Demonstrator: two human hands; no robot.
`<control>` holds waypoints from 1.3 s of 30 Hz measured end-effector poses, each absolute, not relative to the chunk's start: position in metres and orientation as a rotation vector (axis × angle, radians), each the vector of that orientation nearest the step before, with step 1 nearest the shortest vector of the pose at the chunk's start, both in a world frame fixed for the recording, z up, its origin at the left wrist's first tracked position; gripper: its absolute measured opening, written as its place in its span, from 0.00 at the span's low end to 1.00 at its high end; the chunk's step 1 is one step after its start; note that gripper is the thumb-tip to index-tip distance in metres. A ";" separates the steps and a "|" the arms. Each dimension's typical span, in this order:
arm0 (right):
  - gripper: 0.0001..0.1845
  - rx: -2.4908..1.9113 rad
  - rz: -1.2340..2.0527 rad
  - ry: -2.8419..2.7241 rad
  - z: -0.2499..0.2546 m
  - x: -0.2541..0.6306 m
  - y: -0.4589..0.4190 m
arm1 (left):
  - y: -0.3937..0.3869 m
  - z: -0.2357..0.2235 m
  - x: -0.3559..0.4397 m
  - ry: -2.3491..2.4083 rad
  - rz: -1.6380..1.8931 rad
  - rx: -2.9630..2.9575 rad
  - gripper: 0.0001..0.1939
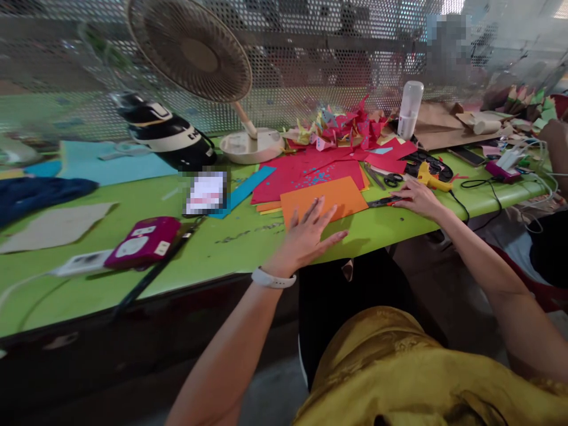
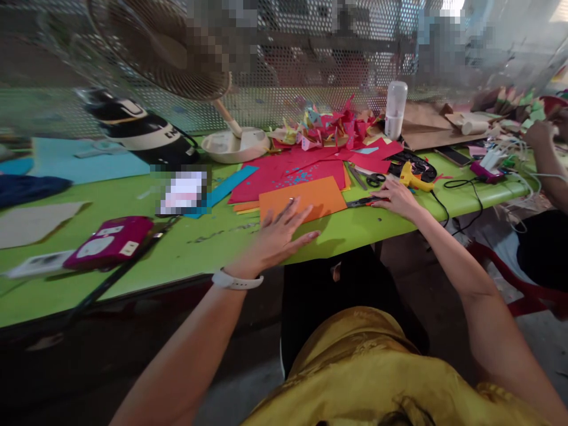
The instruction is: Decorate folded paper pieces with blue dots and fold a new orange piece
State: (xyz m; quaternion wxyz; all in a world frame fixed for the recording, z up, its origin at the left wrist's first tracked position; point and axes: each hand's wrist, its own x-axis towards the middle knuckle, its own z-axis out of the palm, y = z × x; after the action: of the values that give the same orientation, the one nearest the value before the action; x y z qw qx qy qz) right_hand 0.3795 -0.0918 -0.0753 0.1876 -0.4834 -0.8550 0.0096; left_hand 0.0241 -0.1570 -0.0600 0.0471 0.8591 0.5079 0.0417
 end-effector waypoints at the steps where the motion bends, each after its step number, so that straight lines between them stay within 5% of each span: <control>1: 0.21 -1.357 0.033 -2.405 -0.075 0.380 -0.092 | -0.156 -0.060 0.029 1.481 0.095 2.613 0.43; 39: 0.20 -1.310 0.139 -2.364 -0.070 0.368 -0.110 | -0.155 -0.071 0.045 1.473 0.034 2.646 0.44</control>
State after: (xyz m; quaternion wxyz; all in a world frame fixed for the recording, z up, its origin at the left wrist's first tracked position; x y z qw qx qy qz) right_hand 0.3682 -0.1097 -0.0699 0.2160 -0.4726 -0.8529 0.0503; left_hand 0.0448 -0.1550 -0.0710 0.0565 0.8723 0.4856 0.0113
